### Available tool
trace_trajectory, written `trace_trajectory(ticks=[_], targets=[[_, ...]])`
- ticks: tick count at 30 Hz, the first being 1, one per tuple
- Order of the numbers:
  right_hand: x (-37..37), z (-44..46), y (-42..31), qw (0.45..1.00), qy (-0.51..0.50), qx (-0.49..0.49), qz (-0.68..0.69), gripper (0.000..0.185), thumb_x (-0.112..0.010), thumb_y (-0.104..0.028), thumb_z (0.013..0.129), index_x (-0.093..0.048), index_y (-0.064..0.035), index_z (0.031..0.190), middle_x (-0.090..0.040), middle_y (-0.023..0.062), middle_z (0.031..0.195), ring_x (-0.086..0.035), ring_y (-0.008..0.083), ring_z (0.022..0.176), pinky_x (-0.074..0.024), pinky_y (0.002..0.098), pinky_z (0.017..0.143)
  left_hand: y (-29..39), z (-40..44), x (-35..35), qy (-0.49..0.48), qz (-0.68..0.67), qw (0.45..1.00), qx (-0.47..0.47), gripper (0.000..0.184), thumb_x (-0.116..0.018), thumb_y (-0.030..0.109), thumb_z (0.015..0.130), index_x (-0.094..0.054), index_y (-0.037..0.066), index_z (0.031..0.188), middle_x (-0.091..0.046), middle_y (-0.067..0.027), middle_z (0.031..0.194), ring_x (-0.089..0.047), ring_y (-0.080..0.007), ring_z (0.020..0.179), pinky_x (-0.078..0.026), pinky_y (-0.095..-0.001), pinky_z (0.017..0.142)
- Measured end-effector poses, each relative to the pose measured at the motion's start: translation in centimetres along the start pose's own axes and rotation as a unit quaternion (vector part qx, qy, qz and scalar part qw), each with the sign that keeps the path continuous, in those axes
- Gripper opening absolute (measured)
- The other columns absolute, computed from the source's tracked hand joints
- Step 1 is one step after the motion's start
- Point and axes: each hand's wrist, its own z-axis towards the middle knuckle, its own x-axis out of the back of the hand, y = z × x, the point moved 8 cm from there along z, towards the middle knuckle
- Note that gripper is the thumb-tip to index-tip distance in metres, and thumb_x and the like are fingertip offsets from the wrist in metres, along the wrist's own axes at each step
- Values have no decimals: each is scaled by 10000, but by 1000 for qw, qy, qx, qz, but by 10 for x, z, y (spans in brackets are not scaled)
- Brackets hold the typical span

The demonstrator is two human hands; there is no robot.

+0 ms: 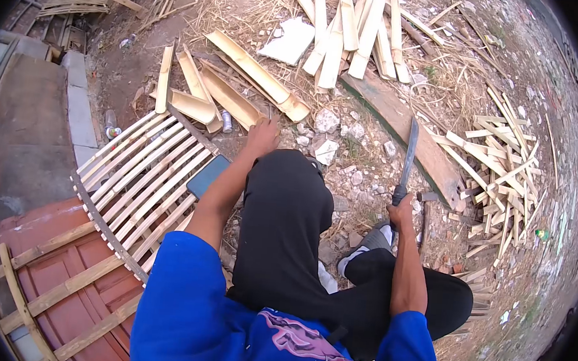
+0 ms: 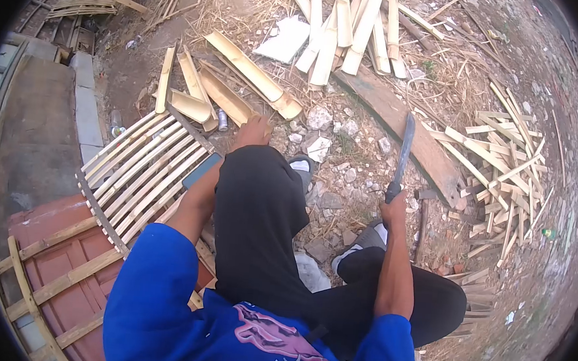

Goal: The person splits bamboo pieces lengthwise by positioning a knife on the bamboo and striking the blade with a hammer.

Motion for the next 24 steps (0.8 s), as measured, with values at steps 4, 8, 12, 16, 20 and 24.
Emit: trace_trajectory(ticks=[4, 8, 12, 16, 20, 24], targets=[[-5, 4, 4, 1000, -11, 7, 5, 767, -713, -157, 742, -256, 53, 1322, -609, 373, 1052, -603, 519, 1002, -491, 511, 867, 7, 48, 2, 6, 1, 997, 81, 673, -651, 226, 796, -390, 126, 1407, -582, -180, 1196, -568, -364, 1140, -477, -501, 917], [-9, 5, 10, 1000, -9, -3, 8, 676, -711, -147, 728, -305, 43, 1234, -604, 347, 988, -612, 496, 960, -487, 500, 836, -14, 78, -6, -17, -9, 988, 153, 633, -638, 224, 816, -402, 128, 1396, -584, -172, 1205, -574, -354, 1148, -491, -500, 903], [-10, 5, 9, 1000, -9, 4, 22, 659, -701, -139, 725, -308, 46, 1220, -604, 324, 958, -618, 482, 937, -485, 490, 822, -28, 93, -17, -60, 28, 988, 137, 546, -627, 188, 815, -471, 119, 1333, -565, -156, 1289, -590, -332, 1151, -500, -496, 910], [-15, 3, 7, 999, -18, -1, 33, 675, -686, -121, 732, -288, 55, 1248, -608, 331, 979, -615, 487, 941, -482, 489, 826, -27, 99, -12, -67, 81, 990, 93, 362, -611, 120, 810, -581, 99, 1170, -677, -149, 1086, -651, -332, 1035, -544, -453, 836], [-19, 4, 6, 999, -11, 4, 42, 691, -683, -124, 742, -270, 51, 1267, -607, 349, 992, -609, 504, 954, -483, 498, 843, -23, 116, 18, 5, 81, 997, 11, 258, -599, 55, 799, -630, 83, 1054, -695, -163, 981, -670, -354, 946, -546, -457, 805], [-19, 4, 5, 999, -19, 3, 39, 825, -692, -161, 752, -192, 69, 1366, -603, 387, 1040, -598, 527, 998, -483, 517, 875, -7, 104, 103, 90, 27, 994, -46, 202, -694, 99, 788, -640, 49, 976, -690, -148, 940, -659, -365, 908, -529, -462, 809]])
